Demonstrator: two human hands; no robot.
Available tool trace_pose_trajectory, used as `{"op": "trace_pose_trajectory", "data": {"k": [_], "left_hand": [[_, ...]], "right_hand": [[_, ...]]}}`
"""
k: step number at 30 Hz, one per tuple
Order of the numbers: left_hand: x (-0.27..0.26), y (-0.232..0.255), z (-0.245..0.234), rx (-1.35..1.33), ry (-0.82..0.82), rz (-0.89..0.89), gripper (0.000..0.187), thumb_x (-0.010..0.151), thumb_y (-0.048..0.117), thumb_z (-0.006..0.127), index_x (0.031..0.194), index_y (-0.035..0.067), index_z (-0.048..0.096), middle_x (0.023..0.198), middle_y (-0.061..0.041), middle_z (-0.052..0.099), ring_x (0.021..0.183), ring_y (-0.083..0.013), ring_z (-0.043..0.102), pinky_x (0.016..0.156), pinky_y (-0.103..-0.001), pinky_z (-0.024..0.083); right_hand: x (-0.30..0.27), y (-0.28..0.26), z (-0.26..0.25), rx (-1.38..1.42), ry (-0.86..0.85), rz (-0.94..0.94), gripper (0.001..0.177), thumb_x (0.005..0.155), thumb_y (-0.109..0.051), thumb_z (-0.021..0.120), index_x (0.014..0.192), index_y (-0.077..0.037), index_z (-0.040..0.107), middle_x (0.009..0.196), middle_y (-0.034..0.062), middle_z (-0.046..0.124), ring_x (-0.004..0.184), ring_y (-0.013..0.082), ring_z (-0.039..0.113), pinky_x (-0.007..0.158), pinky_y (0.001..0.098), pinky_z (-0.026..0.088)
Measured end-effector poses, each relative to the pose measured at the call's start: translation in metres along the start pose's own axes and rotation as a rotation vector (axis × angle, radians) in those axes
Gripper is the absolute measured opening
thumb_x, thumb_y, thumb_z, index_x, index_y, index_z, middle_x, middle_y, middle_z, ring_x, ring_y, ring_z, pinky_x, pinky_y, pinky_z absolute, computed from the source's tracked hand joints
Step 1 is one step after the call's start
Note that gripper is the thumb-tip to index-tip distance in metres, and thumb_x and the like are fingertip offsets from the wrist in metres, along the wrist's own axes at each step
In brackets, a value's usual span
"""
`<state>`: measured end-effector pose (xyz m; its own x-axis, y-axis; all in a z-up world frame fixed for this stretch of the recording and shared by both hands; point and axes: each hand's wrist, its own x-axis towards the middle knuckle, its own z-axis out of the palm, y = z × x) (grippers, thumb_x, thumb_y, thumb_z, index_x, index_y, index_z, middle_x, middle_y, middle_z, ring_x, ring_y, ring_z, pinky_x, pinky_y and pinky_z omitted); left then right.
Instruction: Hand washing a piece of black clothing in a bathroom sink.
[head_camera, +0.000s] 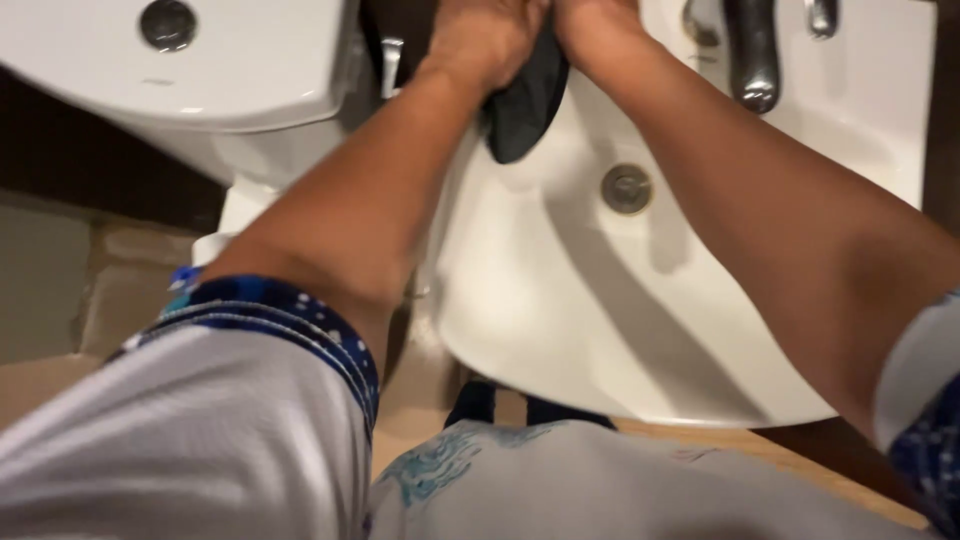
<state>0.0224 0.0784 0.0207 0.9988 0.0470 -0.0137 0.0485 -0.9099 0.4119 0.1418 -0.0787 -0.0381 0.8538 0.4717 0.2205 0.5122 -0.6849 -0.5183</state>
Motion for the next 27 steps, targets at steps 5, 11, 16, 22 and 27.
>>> {"op": "trace_pose_trajectory", "data": {"k": [5, 11, 16, 22, 27], "left_hand": [[-0.122, 0.005, 0.000, -0.029, 0.488, 0.342, 0.065, 0.094, 0.028, 0.064, 0.150, -0.001, 0.043, 0.152, -0.040, 0.036, 0.134, -0.0573, 0.040, 0.113, -0.053, 0.039], [-0.270, 0.036, -0.011, 0.040, 0.136, 0.286, 0.044, 0.090, 0.011, 0.058, 0.131, -0.003, 0.065, 0.161, -0.021, 0.038, 0.150, -0.0445, 0.031, 0.118, -0.061, 0.026], [-0.219, 0.020, -0.001, 0.289, 0.138, 0.421, 0.044, 0.094, 0.020, 0.056, 0.132, 0.002, 0.067, 0.156, -0.019, 0.044, 0.150, -0.0381, 0.033, 0.122, -0.061, 0.022], [-0.116, 0.011, 0.030, 0.665, 0.083, 0.565, 0.053, 0.097, 0.031, 0.050, 0.141, 0.004, 0.062, 0.159, -0.018, 0.043, 0.150, -0.0342, 0.034, 0.122, -0.057, 0.016], [-0.160, 0.025, 0.056, 0.733, -0.060, 0.521, 0.057, 0.098, 0.033, 0.045, 0.146, 0.004, 0.053, 0.160, -0.024, 0.036, 0.148, -0.0405, 0.032, 0.120, -0.058, 0.015]], "right_hand": [[-0.134, -0.078, -0.029, -0.133, 0.214, -0.344, 0.040, 0.086, 0.001, 0.064, 0.126, -0.001, 0.063, 0.113, 0.0315, 0.057, 0.096, 0.0490, 0.059, 0.082, 0.0548, 0.050], [-0.309, -0.127, -0.006, 0.377, -0.228, 0.175, 0.034, 0.091, -0.005, 0.063, 0.121, 0.007, 0.053, 0.119, 0.0182, 0.056, 0.108, 0.0324, 0.060, 0.089, 0.0429, 0.052], [-0.284, -0.098, 0.015, 0.211, -0.199, -0.025, 0.050, 0.086, 0.001, 0.064, 0.135, 0.004, 0.051, 0.122, 0.0326, 0.049, 0.105, 0.0477, 0.055, 0.091, 0.0500, 0.049], [-0.204, -0.054, 0.035, 0.554, 0.036, 0.310, 0.041, 0.100, -0.013, 0.059, 0.135, 0.006, 0.049, 0.115, 0.0353, 0.051, 0.096, 0.0555, 0.049, 0.082, 0.0569, 0.044], [-0.250, -0.060, 0.009, -0.056, -0.090, -0.088, 0.046, 0.089, -0.010, 0.065, 0.131, 0.005, 0.054, 0.115, 0.0311, 0.052, 0.094, 0.0489, 0.059, 0.082, 0.0528, 0.052]]}}
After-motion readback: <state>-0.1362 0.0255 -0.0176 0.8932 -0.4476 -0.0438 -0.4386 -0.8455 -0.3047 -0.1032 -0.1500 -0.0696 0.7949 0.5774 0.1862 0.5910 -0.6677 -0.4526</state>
